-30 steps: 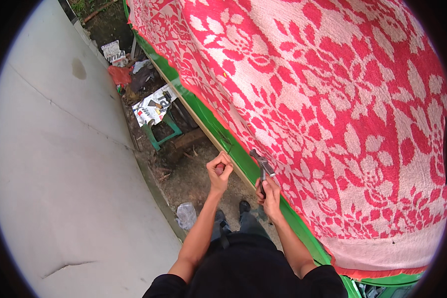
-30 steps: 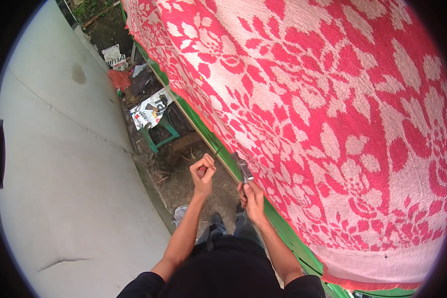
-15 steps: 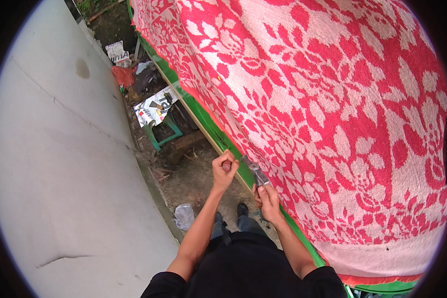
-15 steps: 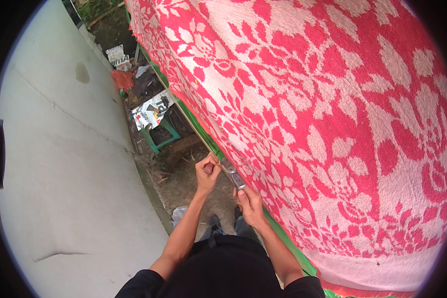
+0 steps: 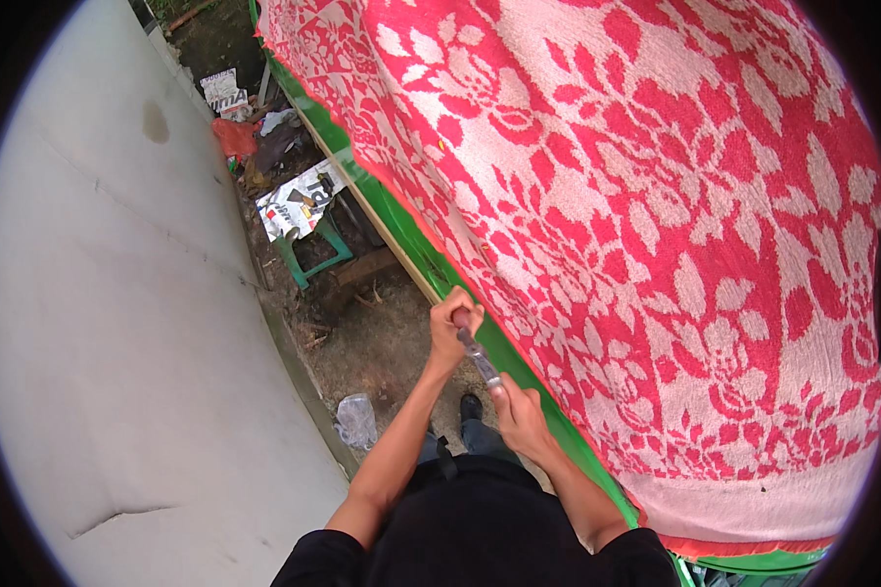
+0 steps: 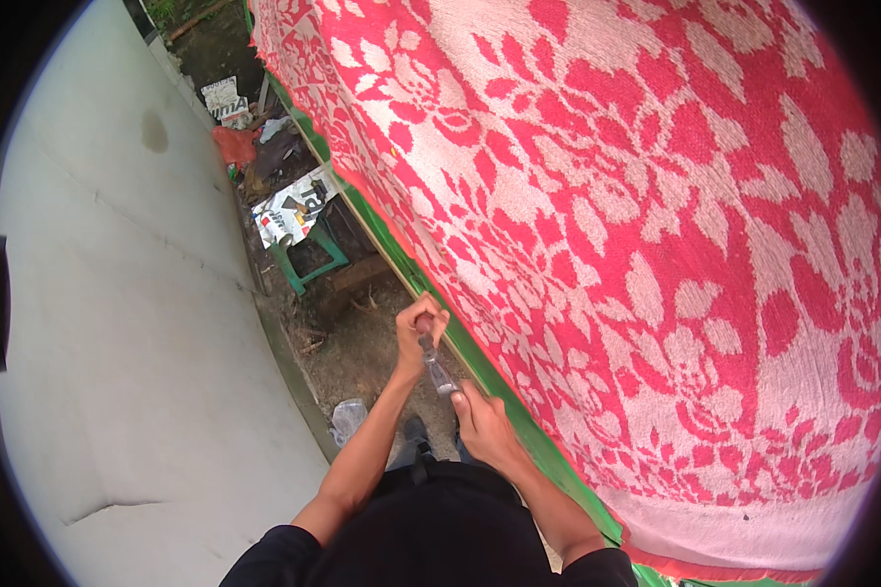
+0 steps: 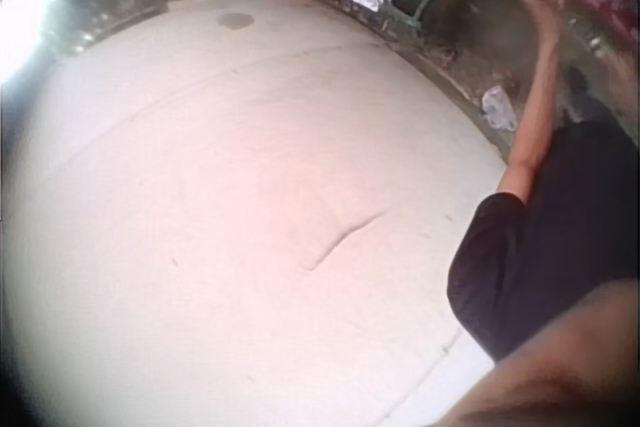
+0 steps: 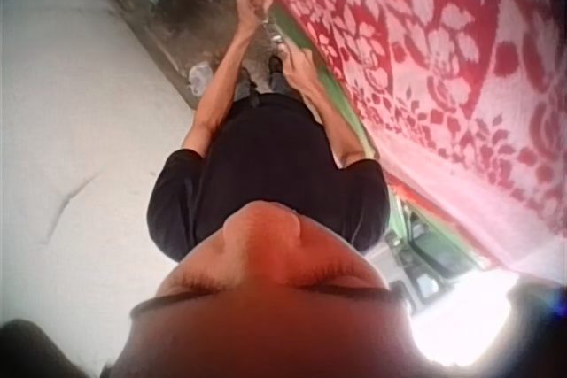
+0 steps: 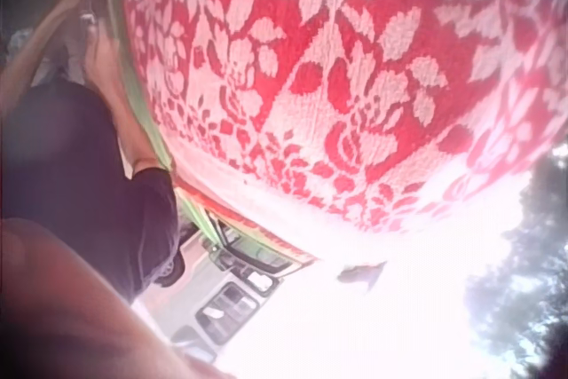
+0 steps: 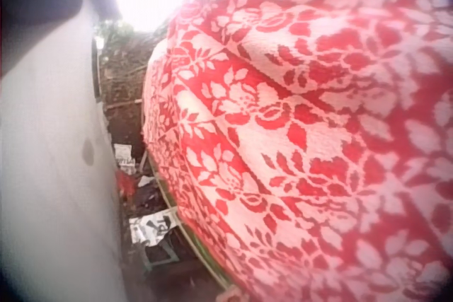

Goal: The person ignites a blowtorch and applies heat to a small area on the green vehicle's side panel. Then they use a hammer and a metal tool to tap and pry at the same spot, working on a localized repair.

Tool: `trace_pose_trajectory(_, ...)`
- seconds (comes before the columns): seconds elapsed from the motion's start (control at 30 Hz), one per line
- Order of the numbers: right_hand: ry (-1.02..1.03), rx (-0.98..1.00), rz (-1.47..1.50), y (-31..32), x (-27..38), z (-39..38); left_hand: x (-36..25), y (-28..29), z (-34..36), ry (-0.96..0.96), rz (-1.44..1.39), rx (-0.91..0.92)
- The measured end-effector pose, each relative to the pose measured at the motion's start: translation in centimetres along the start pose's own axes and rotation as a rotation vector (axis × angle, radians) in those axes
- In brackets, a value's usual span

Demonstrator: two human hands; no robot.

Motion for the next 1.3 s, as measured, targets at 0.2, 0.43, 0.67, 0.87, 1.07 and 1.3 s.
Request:
trace_pose_trajectory(0.2,-0.041,-0.074,0.103,-0.9,0.7,-0.6,0.7,0.9,-0.4,-0.01,0.172,0.032)
trace_pose_trajectory(0.43,0.143,-0.164,0.117,0.1,0.8,-2.1,0.4,0.0,-1.4,-0.053,0.267,0.07)
trace_pose_trajectory(0.67,-0.097,-0.236,0.37,-0.5,0.2,-1.7,-0.5,-1.2,-1.8,-0.204,0.365,0.084)
trace_pose_trajectory(0.87,-0.077,-0.21,0.311,-1.1,-1.9,-2.0,-0.7,-1.1,-1.7,-0.231,0.376,0.081)
trace_pose_trajectory(1.07,-0.078,-0.22,0.305,-1.2,-0.6,-1.6,-1.0,-1.0,-1.4,-0.247,0.385,0.08)
trace_pose_trajectory(1.3,-0.099,-0.168,0.266,-1.0,-1.3,-1.6,-0.1,-0.7,-0.7,-0.229,0.368,0.063)
Point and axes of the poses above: each hand's wrist, its own z-axis towards the middle knuckle, its own y-axis out of the back of the hand, x = y × z, the point moved 1 cm from there along z, towards the middle knuckle, and after that the axes turned 7 degrees about x, right-handed, at the moved point
